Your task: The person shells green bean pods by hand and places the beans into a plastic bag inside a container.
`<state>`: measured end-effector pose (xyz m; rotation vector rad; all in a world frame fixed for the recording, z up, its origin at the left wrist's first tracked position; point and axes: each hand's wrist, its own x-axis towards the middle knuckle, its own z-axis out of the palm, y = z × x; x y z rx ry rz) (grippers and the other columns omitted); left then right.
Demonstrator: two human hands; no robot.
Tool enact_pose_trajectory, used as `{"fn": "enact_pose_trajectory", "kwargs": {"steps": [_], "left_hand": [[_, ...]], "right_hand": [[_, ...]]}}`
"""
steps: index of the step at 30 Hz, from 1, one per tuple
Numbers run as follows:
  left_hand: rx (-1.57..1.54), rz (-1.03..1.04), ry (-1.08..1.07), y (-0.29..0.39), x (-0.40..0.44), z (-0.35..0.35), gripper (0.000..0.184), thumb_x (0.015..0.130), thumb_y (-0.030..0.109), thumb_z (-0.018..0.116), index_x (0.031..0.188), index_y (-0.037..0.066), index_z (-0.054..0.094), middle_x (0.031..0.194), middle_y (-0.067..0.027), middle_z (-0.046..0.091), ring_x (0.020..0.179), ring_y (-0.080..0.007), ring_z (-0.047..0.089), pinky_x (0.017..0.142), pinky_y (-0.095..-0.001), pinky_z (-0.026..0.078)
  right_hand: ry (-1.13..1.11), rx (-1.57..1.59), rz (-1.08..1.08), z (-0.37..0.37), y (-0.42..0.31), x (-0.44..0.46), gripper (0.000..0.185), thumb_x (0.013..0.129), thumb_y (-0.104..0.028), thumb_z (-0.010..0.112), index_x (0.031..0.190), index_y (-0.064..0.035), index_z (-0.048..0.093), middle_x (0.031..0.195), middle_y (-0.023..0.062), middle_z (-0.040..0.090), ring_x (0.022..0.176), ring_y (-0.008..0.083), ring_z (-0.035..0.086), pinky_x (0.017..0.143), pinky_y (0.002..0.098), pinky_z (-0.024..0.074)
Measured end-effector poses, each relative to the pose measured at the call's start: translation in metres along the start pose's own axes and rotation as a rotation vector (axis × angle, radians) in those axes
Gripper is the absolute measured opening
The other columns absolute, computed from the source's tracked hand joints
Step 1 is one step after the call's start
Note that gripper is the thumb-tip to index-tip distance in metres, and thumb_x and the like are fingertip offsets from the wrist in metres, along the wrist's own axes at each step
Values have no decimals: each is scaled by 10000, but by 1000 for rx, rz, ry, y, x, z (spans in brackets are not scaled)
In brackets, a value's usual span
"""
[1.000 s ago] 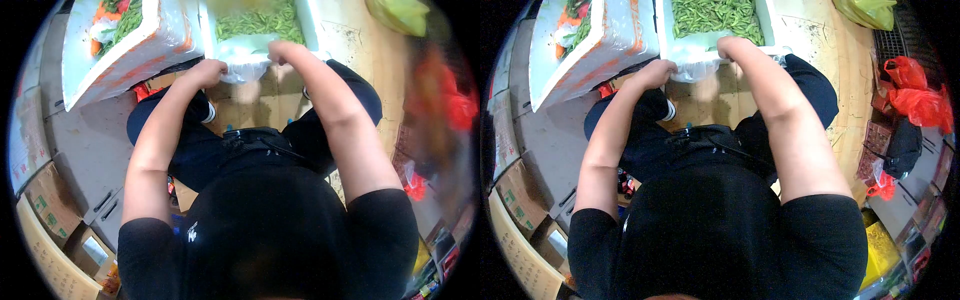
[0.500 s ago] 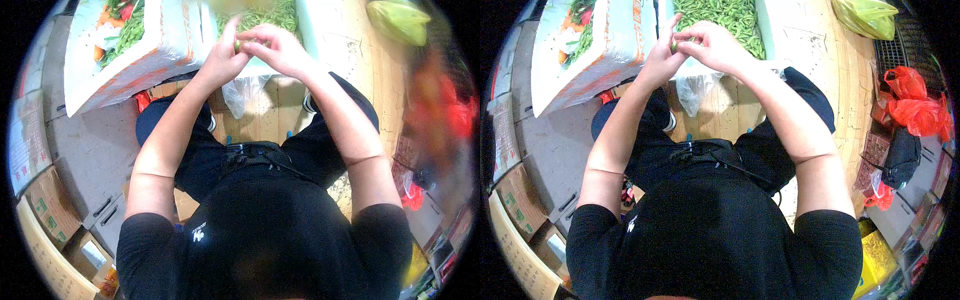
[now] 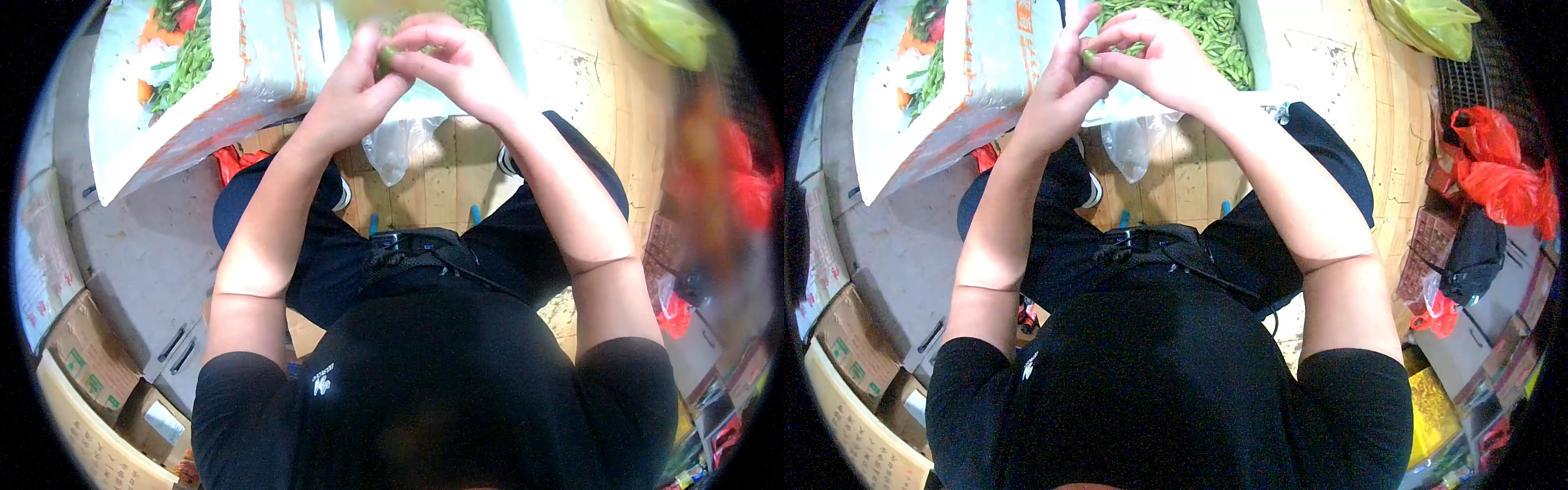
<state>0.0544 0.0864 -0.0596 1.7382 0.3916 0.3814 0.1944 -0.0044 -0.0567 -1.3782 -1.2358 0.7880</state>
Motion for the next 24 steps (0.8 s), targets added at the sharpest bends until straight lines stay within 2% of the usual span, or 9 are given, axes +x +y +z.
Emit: {"fn": "enact_pose_trajectory", "kwargs": {"steps": [2,5,6,8,11,15,20,24], "left_hand": [[-194,-15,6,5,-4,1,613,796,10,557,1328,25,251,1071,-104,552,968,-108,519,795,-234,422],[-134,60,164,8,-8,2,300,818,95,584,1096,4,520,895,-63,610,803,-73,562,680,-215,462],[-106,7,178,11,-10,2,268,813,103,594,1058,4,555,868,-60,623,779,-74,572,666,-211,466],[-47,-100,207,19,-13,0,214,802,119,614,984,6,625,814,-54,648,730,-76,591,637,-201,476],[-75,-81,220,13,-11,3,189,804,123,613,953,11,642,754,-43,652,673,-68,590,594,-198,479],[-58,-64,157,12,-10,3,207,826,117,594,997,2,614,836,-65,644,766,-118,612,625,-220,488],[-51,-89,144,17,-11,3,192,825,102,590,981,-7,618,821,-75,646,740,-126,617,619,-226,491],[-115,-35,217,21,-14,10,146,808,107,608,904,7,655,738,-50,650,671,-86,606,593,-203,487]], "right_hand": [[17,23,24,0,-3,-1,148,789,-85,620,927,-31,624,1014,18,549,890,105,546,765,234,448],[52,144,76,-2,-7,-6,145,802,-92,610,926,-18,612,1013,25,557,900,108,548,799,243,442],[64,201,96,-3,-8,-7,146,805,-95,607,927,-15,608,1007,27,561,902,108,548,806,245,440],[82,189,76,-2,-10,-9,168,788,-131,626,922,-31,634,934,32,592,829,99,565,742,238,454],[101,197,97,-1,-15,-10,171,788,-132,624,926,-32,647,863,36,624,781,89,580,716,221,464],[96,232,96,-3,-15,-10,181,790,-107,615,949,-25,644,841,49,644,804,95,586,751,229,459],[66,488,200,0,-12,-12,211,778,-112,630,960,-5,638,872,53,644,830,108,583,795,247,444],[57,749,286,4,-16,-14,232,780,-113,630,968,22,624,887,75,638,835,129,580,786,260,446]]}}
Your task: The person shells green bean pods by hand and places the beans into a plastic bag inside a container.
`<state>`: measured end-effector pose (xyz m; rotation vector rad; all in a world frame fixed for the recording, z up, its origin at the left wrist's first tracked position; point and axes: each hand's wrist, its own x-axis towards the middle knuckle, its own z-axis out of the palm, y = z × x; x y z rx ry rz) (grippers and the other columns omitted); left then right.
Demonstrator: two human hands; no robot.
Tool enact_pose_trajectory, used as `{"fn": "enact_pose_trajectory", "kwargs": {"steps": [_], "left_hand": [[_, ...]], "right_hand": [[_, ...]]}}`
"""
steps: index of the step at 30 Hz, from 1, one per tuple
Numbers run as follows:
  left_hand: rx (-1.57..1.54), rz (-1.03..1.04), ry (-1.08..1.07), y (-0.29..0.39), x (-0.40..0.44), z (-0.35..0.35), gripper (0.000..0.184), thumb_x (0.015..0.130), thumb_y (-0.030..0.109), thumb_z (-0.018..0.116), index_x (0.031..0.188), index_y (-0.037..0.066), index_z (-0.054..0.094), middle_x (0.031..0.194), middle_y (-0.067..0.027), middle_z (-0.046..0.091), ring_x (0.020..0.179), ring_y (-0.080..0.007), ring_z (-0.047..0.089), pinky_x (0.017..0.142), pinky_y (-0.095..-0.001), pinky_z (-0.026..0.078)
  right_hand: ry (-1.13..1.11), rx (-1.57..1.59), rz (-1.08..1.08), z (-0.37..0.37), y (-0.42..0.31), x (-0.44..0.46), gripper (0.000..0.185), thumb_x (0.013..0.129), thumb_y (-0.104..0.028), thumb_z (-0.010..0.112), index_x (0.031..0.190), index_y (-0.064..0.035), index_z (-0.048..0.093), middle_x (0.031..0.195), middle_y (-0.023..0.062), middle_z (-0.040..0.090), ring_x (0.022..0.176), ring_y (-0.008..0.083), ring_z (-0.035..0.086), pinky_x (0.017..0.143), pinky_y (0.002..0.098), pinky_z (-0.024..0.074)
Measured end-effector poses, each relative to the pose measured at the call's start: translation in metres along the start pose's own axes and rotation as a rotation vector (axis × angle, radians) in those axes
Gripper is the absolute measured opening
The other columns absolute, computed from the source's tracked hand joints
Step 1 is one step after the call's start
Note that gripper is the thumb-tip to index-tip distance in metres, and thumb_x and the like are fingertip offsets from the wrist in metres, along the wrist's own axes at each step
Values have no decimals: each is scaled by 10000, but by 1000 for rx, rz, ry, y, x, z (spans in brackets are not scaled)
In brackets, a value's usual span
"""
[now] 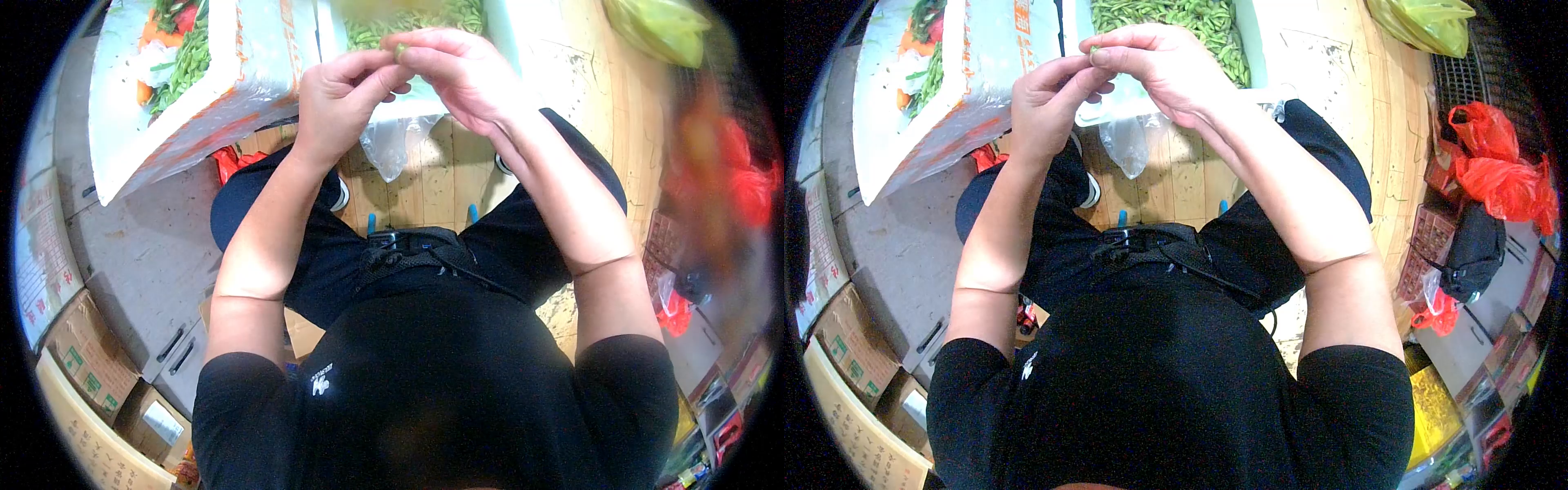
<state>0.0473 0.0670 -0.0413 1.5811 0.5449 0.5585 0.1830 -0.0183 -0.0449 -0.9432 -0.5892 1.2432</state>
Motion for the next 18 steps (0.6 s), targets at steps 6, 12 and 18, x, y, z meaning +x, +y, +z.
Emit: {"fn": "enact_pose_trajectory", "kwargs": {"steps": [6,12,18], "left_hand": [[-82,10,21,1,-5,2,134,808,81,606,898,-10,647,736,-56,642,657,-94,603,597,-199,485],[-174,-16,22,1,-6,3,151,812,84,607,914,-24,633,754,-68,640,661,-98,602,600,-194,483],[-186,-27,64,3,-8,5,151,821,69,592,927,-33,624,770,-80,641,666,-105,608,606,-202,495]], "right_hand": [[-9,207,52,5,5,-1,244,802,-103,600,987,56,598,881,114,622,810,163,576,734,278,460],[-140,317,122,4,6,-1,284,847,-146,546,1048,56,539,927,111,579,839,159,534,759,286,429],[-131,422,133,6,8,-1,277,848,-157,547,1042,40,541,904,91,575,822,156,529,750,278,422]]}}
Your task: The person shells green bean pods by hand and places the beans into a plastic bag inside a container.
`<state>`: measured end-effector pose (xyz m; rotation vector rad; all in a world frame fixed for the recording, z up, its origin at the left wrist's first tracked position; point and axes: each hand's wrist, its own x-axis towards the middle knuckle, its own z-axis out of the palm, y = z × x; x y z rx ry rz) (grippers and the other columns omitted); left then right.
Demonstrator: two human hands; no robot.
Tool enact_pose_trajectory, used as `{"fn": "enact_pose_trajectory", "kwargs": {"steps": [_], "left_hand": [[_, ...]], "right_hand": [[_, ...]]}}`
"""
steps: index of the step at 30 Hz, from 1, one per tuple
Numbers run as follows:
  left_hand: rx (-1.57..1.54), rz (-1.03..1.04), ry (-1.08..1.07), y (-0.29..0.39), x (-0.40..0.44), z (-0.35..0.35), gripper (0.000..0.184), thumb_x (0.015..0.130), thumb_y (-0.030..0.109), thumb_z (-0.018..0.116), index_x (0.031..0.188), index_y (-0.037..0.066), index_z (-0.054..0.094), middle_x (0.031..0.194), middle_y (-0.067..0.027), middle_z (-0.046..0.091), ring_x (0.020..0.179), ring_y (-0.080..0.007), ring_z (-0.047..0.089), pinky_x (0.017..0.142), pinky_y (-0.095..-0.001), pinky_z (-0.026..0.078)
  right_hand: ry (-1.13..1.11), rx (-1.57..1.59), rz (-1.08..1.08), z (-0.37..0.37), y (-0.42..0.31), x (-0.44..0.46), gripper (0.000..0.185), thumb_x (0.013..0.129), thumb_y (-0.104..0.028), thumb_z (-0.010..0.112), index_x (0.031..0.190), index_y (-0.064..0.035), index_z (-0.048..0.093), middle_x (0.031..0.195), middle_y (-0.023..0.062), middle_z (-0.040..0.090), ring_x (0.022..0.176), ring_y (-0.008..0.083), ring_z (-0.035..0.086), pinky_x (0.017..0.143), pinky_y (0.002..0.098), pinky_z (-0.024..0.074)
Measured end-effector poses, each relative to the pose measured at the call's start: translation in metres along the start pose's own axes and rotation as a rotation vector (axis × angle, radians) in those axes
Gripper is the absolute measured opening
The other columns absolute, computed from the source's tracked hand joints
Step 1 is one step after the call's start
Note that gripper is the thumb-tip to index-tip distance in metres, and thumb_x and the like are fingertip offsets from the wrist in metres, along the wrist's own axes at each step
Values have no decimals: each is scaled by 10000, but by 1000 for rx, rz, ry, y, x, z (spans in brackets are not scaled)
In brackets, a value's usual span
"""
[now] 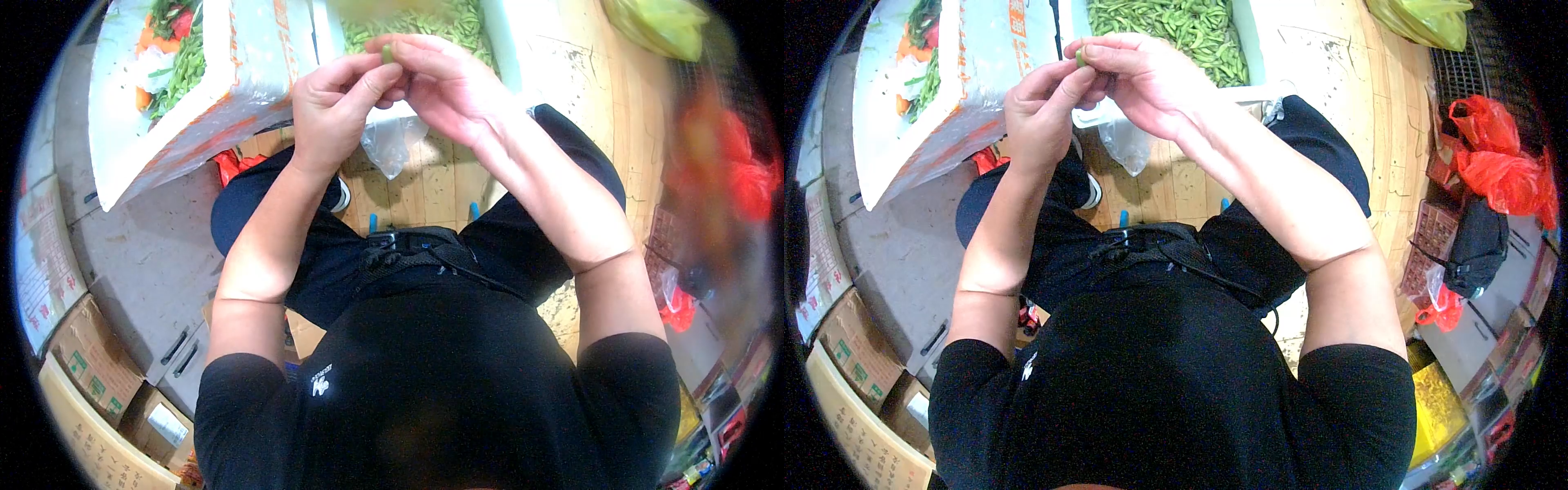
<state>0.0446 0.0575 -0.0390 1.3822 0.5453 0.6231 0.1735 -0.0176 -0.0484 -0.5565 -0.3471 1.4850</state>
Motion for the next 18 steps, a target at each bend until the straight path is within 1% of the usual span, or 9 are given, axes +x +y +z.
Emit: {"fn": "enact_pose_trajectory", "kwargs": {"steps": [3,9,12,14,15,17,18], "left_hand": [[-6,12,15,0,0,1,150,824,65,587,929,-36,623,777,-84,641,666,-109,611,606,-205,500],[-31,9,31,-1,0,2,157,825,62,584,939,-39,622,784,-87,641,668,-113,613,609,-205,502],[-24,4,29,1,1,1,161,826,63,583,945,-40,621,784,-87,641,672,-112,613,614,-205,503],[-2,9,19,2,3,0,167,828,66,582,952,-39,620,784,-88,642,676,-113,614,618,-208,505],[13,46,17,2,5,1,176,832,65,577,968,-42,611,796,-92,641,691,-122,616,629,-215,505],[45,123,15,0,9,1,196,840,63,568,1000,-47,593,821,-100,639,720,-141,619,650,-229,506],[119,152,6,-1,9,0,196,841,61,567,1002,-47,592,825,-98,639,727,-142,619,657,-231,506]], "right_hand": [[79,52,-31,8,1,2,210,838,-147,561,944,33,584,797,87,592,706,163,537,637,284,433],[35,100,-19,7,2,3,209,838,-146,560,939,35,582,785,78,585,666,150,505,611,270,407],[51,101,-15,9,1,2,219,839,-153,559,945,37,586,780,77,585,670,158,518,626,278,424],[31,35,-69,8,-2,3,236,827,-142,574,979,38,585,794,79,592,692,153,532,652,272,439],[20,1,-96,8,-4,4,249,821,-137,582,997,39,585,802,79,595,703,151,540,664,269,447],[62,-227,-162,11,-10,4,273,805,-116,596,1029,39,580,816,80,604,728,139,554,695,255,455],[81,-342,-190,12,-12,5,289,797,-106,603,1045,40,578,823,80,609,741,133,561,711,248,459]]}}
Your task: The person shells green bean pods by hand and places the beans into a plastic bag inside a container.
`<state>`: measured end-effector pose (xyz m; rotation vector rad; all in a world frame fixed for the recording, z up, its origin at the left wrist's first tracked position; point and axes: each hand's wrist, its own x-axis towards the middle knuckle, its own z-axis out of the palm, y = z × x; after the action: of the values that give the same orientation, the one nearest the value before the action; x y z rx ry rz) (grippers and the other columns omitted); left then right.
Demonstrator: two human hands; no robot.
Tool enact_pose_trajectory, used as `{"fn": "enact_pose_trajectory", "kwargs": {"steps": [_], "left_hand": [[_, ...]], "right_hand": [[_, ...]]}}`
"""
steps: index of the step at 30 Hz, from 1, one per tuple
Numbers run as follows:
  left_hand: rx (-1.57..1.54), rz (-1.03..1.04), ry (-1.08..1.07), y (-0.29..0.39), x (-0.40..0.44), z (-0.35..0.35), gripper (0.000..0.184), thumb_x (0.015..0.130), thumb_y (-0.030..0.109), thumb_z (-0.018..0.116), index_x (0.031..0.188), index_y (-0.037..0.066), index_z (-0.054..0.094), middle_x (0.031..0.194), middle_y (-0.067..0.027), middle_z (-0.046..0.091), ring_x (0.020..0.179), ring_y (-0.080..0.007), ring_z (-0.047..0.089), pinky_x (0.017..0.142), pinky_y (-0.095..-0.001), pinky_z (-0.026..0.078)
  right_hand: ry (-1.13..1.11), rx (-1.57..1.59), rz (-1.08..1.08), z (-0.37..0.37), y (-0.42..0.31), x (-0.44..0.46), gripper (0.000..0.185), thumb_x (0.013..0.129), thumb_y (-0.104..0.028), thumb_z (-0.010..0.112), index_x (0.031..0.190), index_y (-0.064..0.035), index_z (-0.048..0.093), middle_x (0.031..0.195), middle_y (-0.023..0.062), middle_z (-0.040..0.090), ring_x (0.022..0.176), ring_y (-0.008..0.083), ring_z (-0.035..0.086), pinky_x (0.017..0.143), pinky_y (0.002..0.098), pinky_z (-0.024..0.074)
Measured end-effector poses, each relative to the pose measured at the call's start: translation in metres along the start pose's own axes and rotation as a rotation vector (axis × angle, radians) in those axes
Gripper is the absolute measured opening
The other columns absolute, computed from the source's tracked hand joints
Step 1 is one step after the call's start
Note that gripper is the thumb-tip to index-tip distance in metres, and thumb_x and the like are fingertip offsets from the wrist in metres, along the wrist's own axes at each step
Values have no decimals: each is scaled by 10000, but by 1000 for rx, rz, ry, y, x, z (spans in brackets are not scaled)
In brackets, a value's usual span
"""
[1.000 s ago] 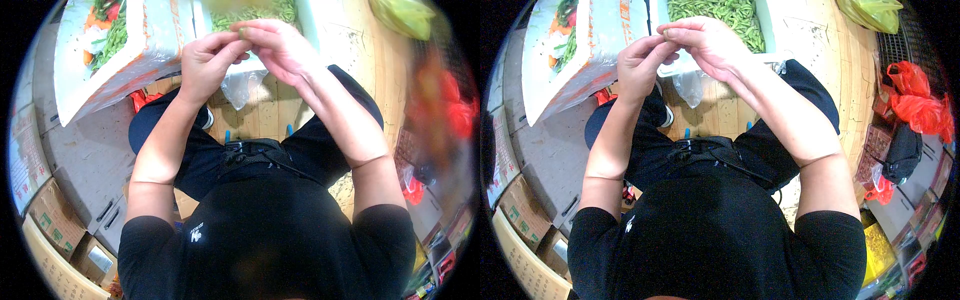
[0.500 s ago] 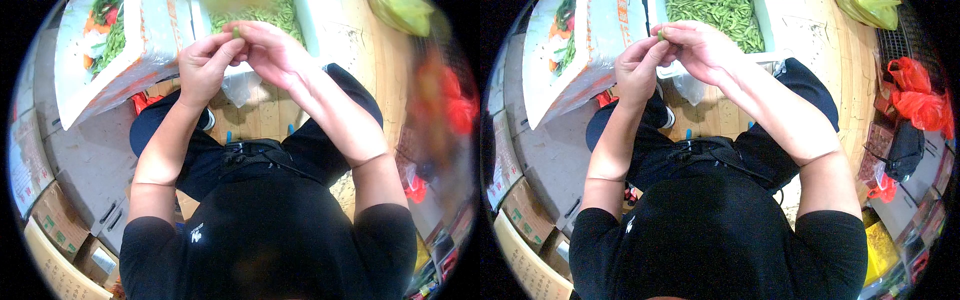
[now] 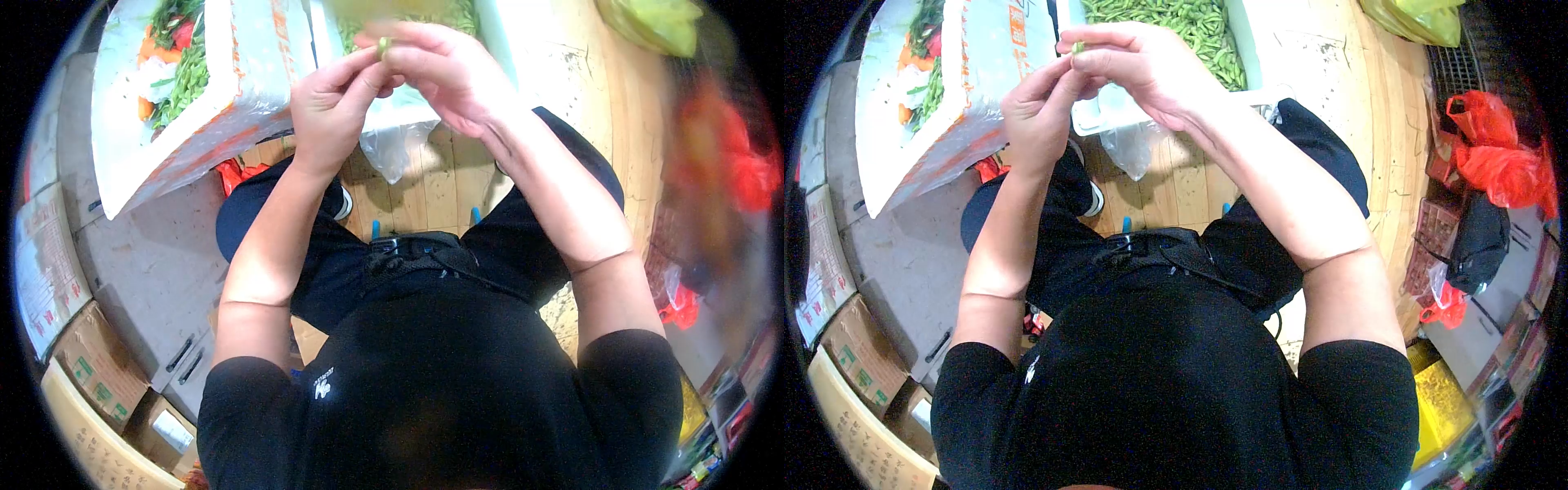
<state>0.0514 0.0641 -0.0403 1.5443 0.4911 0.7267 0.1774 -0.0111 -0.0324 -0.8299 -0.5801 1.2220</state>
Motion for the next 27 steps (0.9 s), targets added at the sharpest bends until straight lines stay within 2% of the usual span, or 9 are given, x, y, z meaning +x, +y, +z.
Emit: {"fn": "enact_pose_trajectory", "kwargs": {"steps": [2,4,6,9,15,21,27], "left_hand": [[146,52,-29,-3,-1,-3,196,842,58,566,1006,-47,591,832,-93,637,742,-143,618,671,-234,507],[147,51,-38,0,-3,-2,200,836,65,578,1003,-45,593,832,-96,637,742,-139,618,674,-229,505],[149,45,-38,0,-4,-4,196,834,66,581,996,-43,596,831,-99,639,739,-138,620,673,-228,504],[-8,20,16,-3,-6,-3,170,819,49,587,957,-45,616,761,-73,639,696,-107,606,633,-211,497],[59,62,-13,3,-9,-3,149,813,39,593,929,-50,621,777,-89,644,695,-125,623,631,-220,517],[8,21,7,8,-11,2,151,819,51,591,931,-46,623,756,-82,643,674,-110,614,615,-207,508],[-48,-9,-1,8,-14,3,185,834,70,582,984,-36,607,775,-87,643,680,-133,622,622,-221,507]], "right_hand": [[9,-122,-24,-1,0,-1,288,786,-98,613,1039,37,586,808,73,615,729,126,569,711,242,463],[23,-239,-48,-2,2,-3,288,774,-90,622,1033,34,594,793,66,621,717,118,577,711,236,467],[37,-188,-30,-1,4,-5,272,771,-82,625,1017,32,602,774,68,622,704,118,580,689,235,471],[26,-193,-16,-1,6,-6,262,771,-81,627,1006,32,605,763,71,622,698,117,581,675,234,473],[29,-145,-15,3,6,-8,237,781,-98,630,976,34,606,761,73,621,686,125,585,656,240,479],[40,-60,-14,7,6,-10,220,796,-98,617,963,43,599,786,86,619,687,141,589,638,250,483],[0,121,48,5,8,-11,216,812,-97,596,973,47,595,829,101,618,698,153,585,627,259,484]]}}
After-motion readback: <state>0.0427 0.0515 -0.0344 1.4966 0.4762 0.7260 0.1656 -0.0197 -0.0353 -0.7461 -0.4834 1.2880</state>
